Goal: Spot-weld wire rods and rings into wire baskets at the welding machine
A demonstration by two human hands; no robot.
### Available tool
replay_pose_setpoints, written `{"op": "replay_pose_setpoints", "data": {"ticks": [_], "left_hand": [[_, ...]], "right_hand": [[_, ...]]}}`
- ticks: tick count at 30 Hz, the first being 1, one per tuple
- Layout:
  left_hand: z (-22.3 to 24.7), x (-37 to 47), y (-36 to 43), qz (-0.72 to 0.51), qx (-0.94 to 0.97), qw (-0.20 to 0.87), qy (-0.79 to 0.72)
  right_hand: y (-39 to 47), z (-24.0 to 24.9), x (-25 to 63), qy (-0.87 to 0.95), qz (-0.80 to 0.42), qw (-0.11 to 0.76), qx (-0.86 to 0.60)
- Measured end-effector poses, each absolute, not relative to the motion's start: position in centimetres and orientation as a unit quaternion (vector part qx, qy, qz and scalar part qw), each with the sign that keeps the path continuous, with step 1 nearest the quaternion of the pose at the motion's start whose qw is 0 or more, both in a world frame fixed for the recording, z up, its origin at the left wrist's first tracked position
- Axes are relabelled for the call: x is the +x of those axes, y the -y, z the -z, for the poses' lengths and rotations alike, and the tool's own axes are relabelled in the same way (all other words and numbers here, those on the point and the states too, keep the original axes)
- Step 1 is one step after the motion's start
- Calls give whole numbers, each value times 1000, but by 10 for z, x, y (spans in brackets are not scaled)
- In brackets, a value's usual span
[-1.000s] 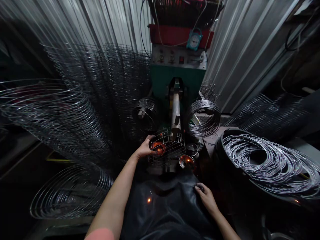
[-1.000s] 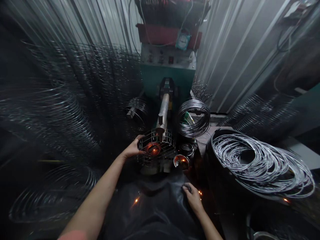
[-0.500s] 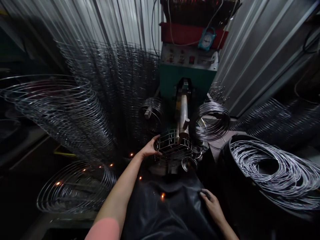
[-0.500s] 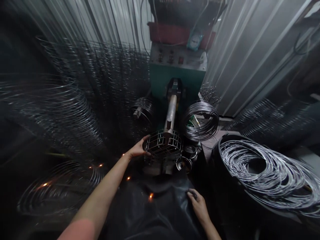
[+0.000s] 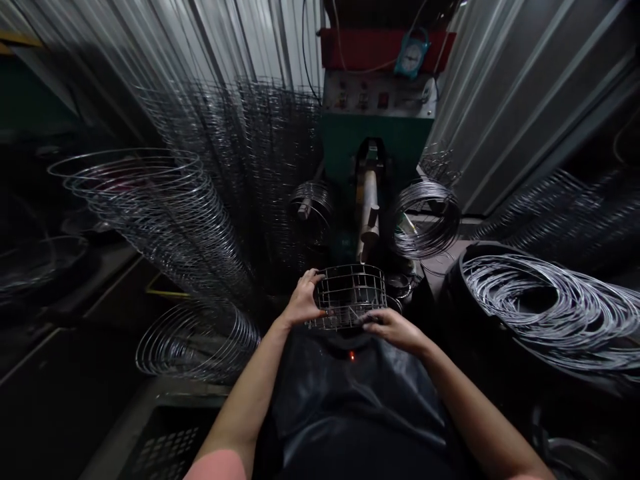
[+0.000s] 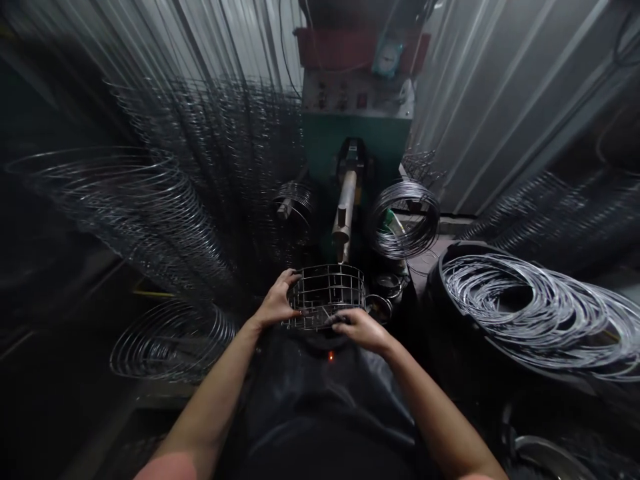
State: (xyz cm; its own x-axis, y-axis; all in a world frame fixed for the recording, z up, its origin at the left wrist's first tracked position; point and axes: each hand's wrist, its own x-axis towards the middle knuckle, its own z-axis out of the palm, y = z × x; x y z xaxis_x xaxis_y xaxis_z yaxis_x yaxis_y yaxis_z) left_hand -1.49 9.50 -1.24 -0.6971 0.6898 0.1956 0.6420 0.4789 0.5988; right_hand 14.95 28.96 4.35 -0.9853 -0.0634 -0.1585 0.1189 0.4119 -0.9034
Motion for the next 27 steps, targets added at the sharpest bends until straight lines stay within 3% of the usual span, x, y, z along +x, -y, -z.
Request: {"op": "replay_pose_setpoints", "data": {"ticks": [7, 13, 27], "left_hand": [[-26, 12, -116, -186, 432, 21, -882], [-22, 8, -127, -199, 433, 29, -879], [-20, -10, -150, -234, 437, 51, -867]], "right_hand": [[-277, -33, 112, -977, 206, 24, 50], [-295, -28, 126, -977, 208, 7, -45], [-309, -31, 117, -986, 164, 13, 0]]}}
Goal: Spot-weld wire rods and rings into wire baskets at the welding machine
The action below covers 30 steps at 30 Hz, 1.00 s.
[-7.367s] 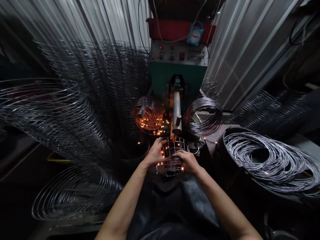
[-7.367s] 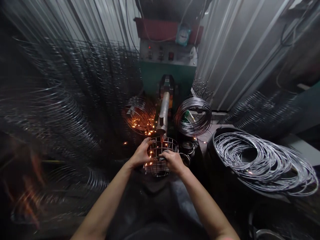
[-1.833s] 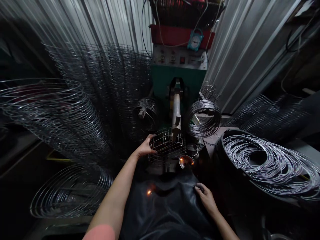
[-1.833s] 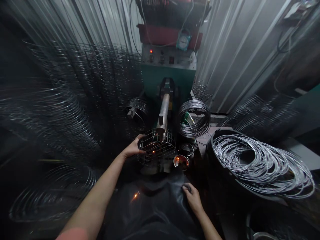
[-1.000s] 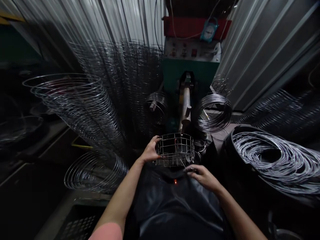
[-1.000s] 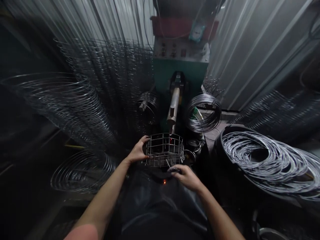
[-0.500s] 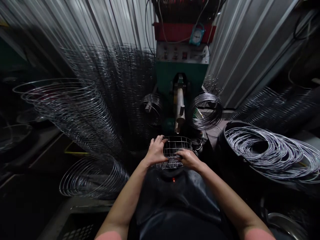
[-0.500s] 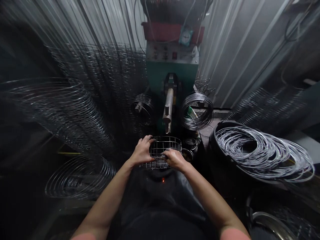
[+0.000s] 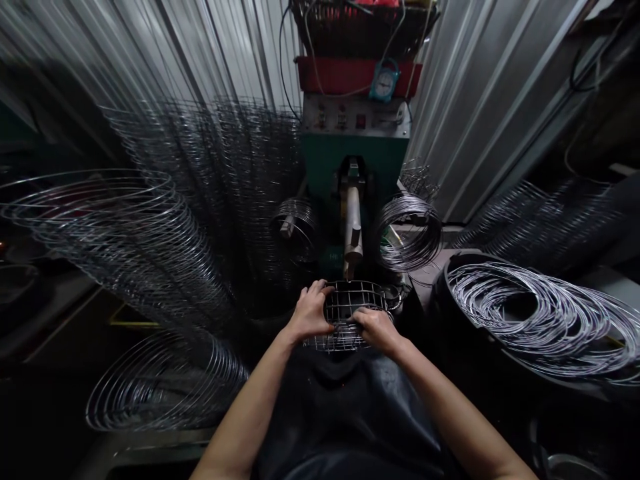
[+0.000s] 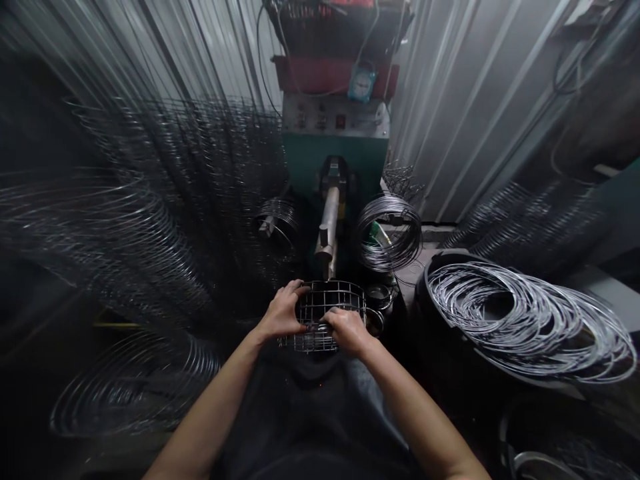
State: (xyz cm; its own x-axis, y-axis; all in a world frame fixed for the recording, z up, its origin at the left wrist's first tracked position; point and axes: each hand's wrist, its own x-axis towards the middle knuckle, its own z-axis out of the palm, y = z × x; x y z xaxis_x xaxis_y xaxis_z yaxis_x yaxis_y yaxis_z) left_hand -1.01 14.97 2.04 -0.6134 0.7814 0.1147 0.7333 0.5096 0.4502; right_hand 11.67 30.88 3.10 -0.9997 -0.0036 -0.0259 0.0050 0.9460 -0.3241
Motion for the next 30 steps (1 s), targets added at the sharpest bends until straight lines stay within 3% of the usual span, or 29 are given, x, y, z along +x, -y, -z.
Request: {"op": "replay_pose_setpoints", "data": {"ticks": [22, 26, 30], "left_hand": [[-31, -37, -179, -223, 390, 23, -893], [-29, -44, -183, -229, 379, 24, -896], [-25, -40, -183, -228, 359, 8, -905]], "right_hand": [[-325, -28, 82, -986, 137, -59, 68], [-329, -18, 78, -965, 204, -142, 82], [-334, 10, 107, -878, 376, -261, 138]]}}
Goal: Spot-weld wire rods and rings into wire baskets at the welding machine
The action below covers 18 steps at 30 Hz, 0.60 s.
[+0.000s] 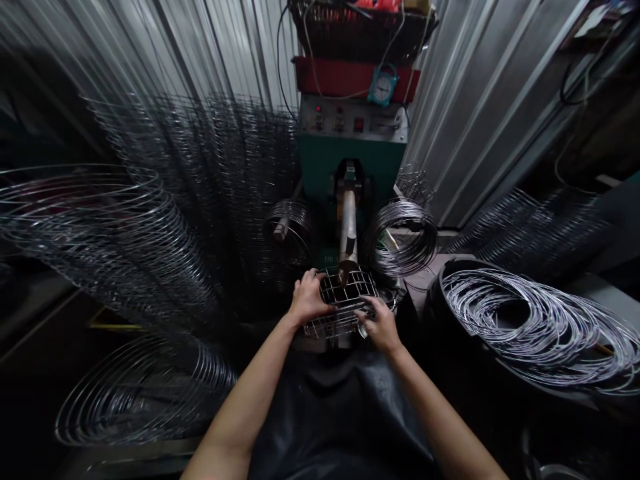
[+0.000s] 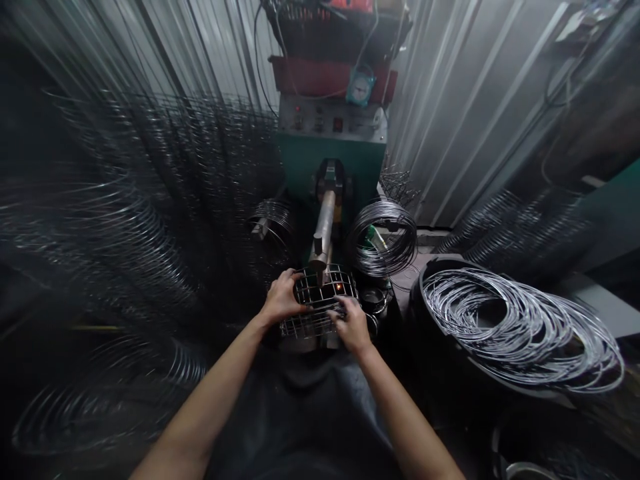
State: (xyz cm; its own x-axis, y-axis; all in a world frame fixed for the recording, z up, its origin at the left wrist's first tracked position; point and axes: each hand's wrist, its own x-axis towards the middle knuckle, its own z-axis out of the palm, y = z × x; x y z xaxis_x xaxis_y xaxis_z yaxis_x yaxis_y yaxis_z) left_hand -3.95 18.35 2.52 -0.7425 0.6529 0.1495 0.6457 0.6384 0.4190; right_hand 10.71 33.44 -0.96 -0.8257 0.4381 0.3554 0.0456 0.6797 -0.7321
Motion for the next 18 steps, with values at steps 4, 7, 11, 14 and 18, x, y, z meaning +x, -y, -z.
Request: {"op": "replay_pose_setpoints", "data": {"ticks": [4, 7, 11, 14, 18], "left_hand": [[-26, -41, -187, -228, 332, -6, -915], [-28, -50, -191, -235, 309, 2, -921], [-30, -59, -196, -238, 283, 16, -929], [-30, -60, -198, -248, 289, 21, -924], [-28, -59, -196, -257, 297, 34, -919]], "right_hand": [[-336, 63, 159, 797, -508, 236, -227], [-332, 106, 196, 777, -525, 224, -265], [-326, 131, 221, 722, -553, 264, -322], [-330, 123, 217, 609, -639, 274, -382], [-346, 105, 207, 407, -784, 231, -408]]}}
